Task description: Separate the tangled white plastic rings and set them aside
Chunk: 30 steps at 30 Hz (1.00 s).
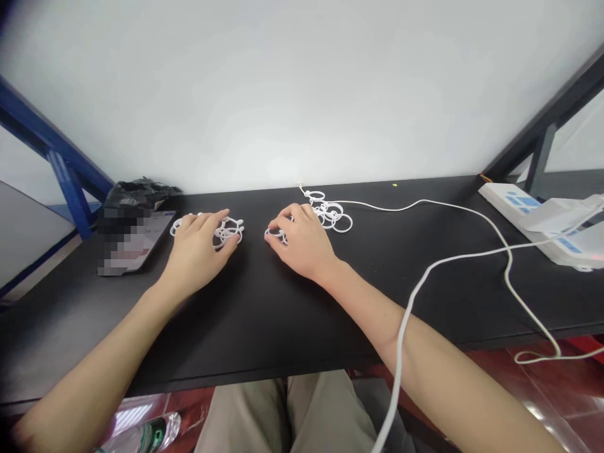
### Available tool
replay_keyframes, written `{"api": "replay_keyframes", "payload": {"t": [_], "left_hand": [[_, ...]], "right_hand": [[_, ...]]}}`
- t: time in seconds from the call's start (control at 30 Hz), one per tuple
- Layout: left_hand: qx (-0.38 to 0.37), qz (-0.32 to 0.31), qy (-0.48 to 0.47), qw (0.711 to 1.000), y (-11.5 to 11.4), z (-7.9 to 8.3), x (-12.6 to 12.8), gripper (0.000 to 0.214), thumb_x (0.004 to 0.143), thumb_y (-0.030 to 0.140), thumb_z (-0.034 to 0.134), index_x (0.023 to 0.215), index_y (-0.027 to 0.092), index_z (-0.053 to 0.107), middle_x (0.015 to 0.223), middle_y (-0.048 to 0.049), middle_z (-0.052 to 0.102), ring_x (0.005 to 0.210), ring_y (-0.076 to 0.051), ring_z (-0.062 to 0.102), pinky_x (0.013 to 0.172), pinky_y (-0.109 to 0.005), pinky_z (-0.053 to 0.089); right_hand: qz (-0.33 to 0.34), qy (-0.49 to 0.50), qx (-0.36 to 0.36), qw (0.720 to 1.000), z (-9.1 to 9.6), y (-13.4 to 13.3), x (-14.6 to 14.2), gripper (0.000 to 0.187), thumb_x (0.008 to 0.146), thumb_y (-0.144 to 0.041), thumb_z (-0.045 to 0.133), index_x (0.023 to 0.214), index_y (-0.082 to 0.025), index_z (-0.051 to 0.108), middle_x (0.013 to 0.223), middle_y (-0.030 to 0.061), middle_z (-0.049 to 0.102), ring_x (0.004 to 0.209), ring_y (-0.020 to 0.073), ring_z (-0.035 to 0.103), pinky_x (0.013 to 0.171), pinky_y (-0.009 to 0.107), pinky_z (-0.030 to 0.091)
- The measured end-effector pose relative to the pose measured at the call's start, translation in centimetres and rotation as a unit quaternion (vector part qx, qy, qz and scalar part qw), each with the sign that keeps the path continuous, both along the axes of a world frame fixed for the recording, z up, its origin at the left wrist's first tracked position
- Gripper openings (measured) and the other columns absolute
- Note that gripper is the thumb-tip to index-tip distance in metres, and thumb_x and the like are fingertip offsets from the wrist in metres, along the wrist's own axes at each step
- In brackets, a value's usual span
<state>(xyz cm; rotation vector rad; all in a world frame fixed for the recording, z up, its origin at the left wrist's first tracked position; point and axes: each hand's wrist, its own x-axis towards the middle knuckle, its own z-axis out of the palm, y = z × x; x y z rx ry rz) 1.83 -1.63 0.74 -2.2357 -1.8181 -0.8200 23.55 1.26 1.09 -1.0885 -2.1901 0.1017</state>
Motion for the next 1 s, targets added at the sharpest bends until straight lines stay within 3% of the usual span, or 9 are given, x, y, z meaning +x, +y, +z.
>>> {"api": "replay_keyframes", "payload": {"t": [0.1,0.2,0.47,0.67,0.83,1.0], "left_hand": [[-0.007,0.029,0.014,0.999,0.1,-0.3,-0.2,0.048,0.09,0.037,0.052,0.134,0.018,0.052,0.131,-0.0158,0.058,0.122,-0.041,0.044,0.101,-0.06,0.035],[-0.009,-0.001,0.005,1.0,-0.1,-0.2,0.1,0.042,0.091,0.037,0.051,0.129,0.021,0.055,0.129,-0.0125,0.059,0.119,-0.037,0.045,0.101,-0.058,0.036],[-0.025,-0.116,-0.024,0.993,-0.6,0.4,0.9,0.028,0.091,0.032,0.053,0.117,0.022,0.06,0.11,-0.007,0.066,0.107,-0.028,0.051,0.098,-0.048,0.039],[-0.026,-0.125,-0.037,0.991,-0.7,0.7,1.0,0.024,0.092,0.029,0.052,0.113,0.022,0.06,0.102,-0.0058,0.068,0.101,-0.026,0.053,0.094,-0.045,0.041],[-0.013,-0.131,-0.036,0.991,-0.6,0.7,0.9,0.019,0.093,0.025,0.051,0.108,0.022,0.063,0.099,-0.0043,0.07,0.098,-0.025,0.054,0.091,-0.042,0.043],[-0.02,-0.177,-0.034,0.983,-0.5,0.3,1.0,0.02,0.095,0.023,0.049,0.101,0.021,0.068,0.091,-0.003,0.072,0.091,-0.022,0.054,0.087,-0.04,0.044]], "right_hand": [[0.008,-0.07,-0.006,0.998,-0.4,0.2,-0.1,0.009,0.084,-0.025,0.068,0.09,-0.02,0.072,0.107,0.0109,0.061,0.106,0.0282,0.049,0.094,0.048,0.046],[0.012,-0.081,-0.001,0.997,-0.6,0.3,-0.3,0.009,0.087,-0.017,0.063,0.086,-0.019,0.072,0.106,0.0109,0.061,0.106,0.0275,0.048,0.095,0.046,0.046],[0.036,0.054,-0.034,0.997,0.2,-0.7,-0.9,0.011,0.093,-0.022,0.057,0.091,-0.021,0.067,0.09,0.0038,0.068,0.091,0.0208,0.054,0.088,0.039,0.046],[0.05,0.134,-0.073,0.987,0.5,-1.2,-1.1,0.013,0.094,-0.025,0.054,0.095,-0.021,0.067,0.088,0.0016,0.065,0.074,0.0136,0.058,0.073,0.029,0.049],[0.05,0.158,-0.044,0.985,0.5,-1.3,-1.2,0.014,0.094,-0.026,0.055,0.096,-0.02,0.067,0.084,0.0012,0.064,0.07,0.0122,0.057,0.069,0.027,0.048],[0.029,0.151,-0.016,0.988,0.5,-1.2,-1.2,0.017,0.095,-0.025,0.054,0.093,-0.019,0.07,0.076,-0.0001,0.059,0.066,0.0109,0.052,0.068,0.026,0.045]]}}
